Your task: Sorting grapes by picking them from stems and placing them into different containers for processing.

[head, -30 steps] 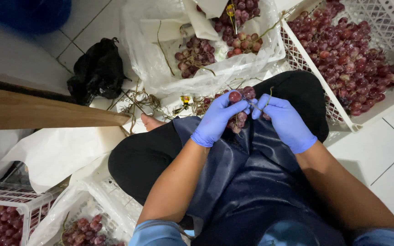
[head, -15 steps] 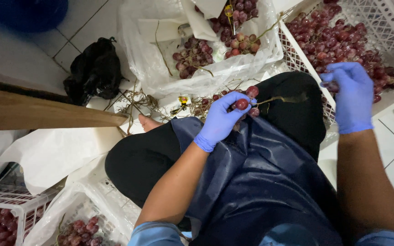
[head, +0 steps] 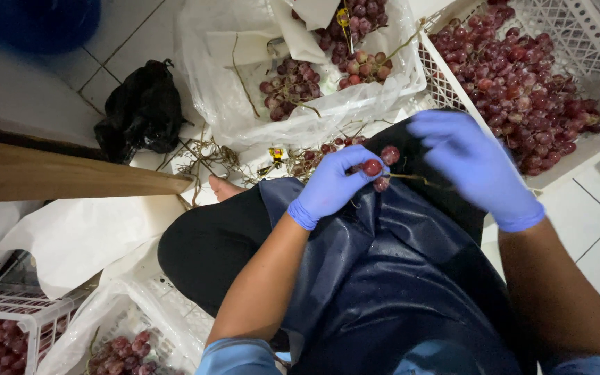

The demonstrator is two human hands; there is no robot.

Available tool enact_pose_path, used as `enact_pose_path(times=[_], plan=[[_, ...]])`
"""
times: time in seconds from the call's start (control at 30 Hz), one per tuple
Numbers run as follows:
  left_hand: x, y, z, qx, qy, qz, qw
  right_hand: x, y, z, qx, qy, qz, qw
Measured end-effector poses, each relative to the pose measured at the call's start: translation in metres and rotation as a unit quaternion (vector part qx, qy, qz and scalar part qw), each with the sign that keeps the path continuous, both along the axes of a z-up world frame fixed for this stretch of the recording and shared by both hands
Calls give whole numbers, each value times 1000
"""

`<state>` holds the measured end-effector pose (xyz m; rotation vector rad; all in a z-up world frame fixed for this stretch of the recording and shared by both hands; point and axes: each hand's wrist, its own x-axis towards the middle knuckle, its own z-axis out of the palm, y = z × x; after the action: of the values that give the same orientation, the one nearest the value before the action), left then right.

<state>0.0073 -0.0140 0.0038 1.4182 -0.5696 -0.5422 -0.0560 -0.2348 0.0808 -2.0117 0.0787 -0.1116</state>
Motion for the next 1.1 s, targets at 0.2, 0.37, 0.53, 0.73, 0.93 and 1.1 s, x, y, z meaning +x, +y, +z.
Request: enact_pose_path(times=[0.2, 0.37, 0.53, 0.73, 0.93, 1.1], plan=[[-6, 7, -9, 29, -8, -25, 999, 10, 54, 21, -121, 160, 148, 968], [-7, -2, -52, 133, 54, -28, 989, 8, 38, -49, 11, 304, 69, 950], [-12, 2, -18, 135, 146, -11, 980, 0, 37, -64, 41, 293, 38, 954], [-13, 6, -12, 195, 33, -27, 980, -5, 41, -51, -32, 204, 52, 977], [-12, -3, -20, 136, 68, -58, 987, -14, 40, -59, -4, 184, 44, 982], [-17, 1, -16, 66, 96, -95, 989, -15, 42, -46, 150, 258, -13, 954]])
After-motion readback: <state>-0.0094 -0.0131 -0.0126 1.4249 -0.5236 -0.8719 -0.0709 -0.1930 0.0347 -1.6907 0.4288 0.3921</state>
